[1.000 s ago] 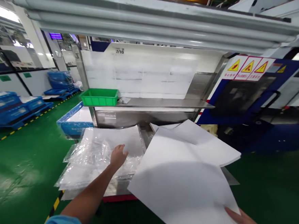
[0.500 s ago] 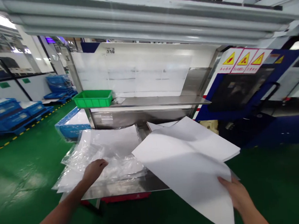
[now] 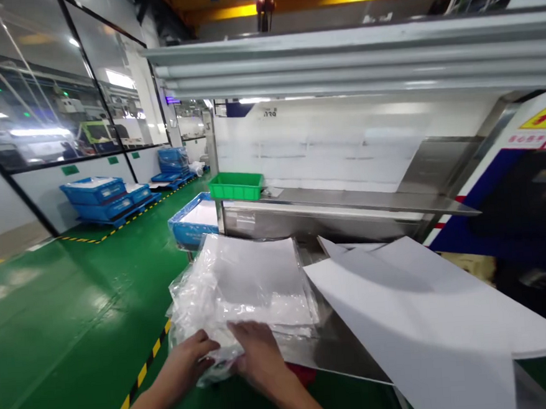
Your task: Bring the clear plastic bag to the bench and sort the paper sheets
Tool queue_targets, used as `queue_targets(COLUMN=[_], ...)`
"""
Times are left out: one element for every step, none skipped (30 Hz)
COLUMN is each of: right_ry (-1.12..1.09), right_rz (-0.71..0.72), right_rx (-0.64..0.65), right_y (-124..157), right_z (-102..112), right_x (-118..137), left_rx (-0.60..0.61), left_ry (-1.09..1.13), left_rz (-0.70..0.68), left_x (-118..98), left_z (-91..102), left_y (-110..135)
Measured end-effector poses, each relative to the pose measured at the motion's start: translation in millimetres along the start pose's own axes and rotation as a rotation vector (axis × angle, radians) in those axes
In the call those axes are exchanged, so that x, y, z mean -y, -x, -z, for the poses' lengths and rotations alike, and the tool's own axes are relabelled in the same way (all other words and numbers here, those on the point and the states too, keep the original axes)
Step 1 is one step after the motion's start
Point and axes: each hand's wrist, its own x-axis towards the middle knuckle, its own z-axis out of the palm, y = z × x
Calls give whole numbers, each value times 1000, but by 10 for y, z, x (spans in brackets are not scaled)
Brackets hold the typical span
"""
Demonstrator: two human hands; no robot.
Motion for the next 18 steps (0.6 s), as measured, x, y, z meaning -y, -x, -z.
queue_targets(right_ry=[21,37,46,48,39,21,-2,-27,-48,-62,-68,-63,-50,-26,7,45,86,127], right_rz=[-29,-58,-82,-94,-90,-81,-72,-65,-61,-57,-52,-49,-48,-49,-55,-63,-72,-82], right_rx=[14,10,-9,-26,-32,-33,-31,-26,-19,-12,-3,3,7,8,10,13,16,19], right_y=[-95,-158,-199,-227,-250,-276,-307,-342,-380,-420,-461,-506,-559,-624,-707,-812,-940,-1088], right_z=[-148,-242,-287,-295,-281,-260,-247,-248,-269,-310,-366,-433,-502,-564,-610,-632,-624,-584], right_x=[77,105,110,111,123,152,198,256,320,386,449,509,566,624,685,751,822,895], left_rx=[-17,-44,-74,-106,-132,-156,-183,-218,-263,-315,-367,-412,-444,-459,-458,-446,-431,-421], left_ry=[-42,-80,-112,-139,-166,-193,-218,-232,-227,-199,-150,-90,-33,10,39,56,63,65], left_rz=[6,35,79,125,168,204,238,273,309,351,410,478,547,609,656,679,673,646], left_x=[127,301,512,749,995,1238,1464,1667,1843,1993,2121,2230,2327,2417,2503,2588,2674,2758], left_z=[71,161,258,351,434,500,548,578,594,597,593,588,592,615,671,768,913,1106], left_y=[65,137,216,304,399,497,592,681,758,821,869,900,915,914,895,859,806,735])
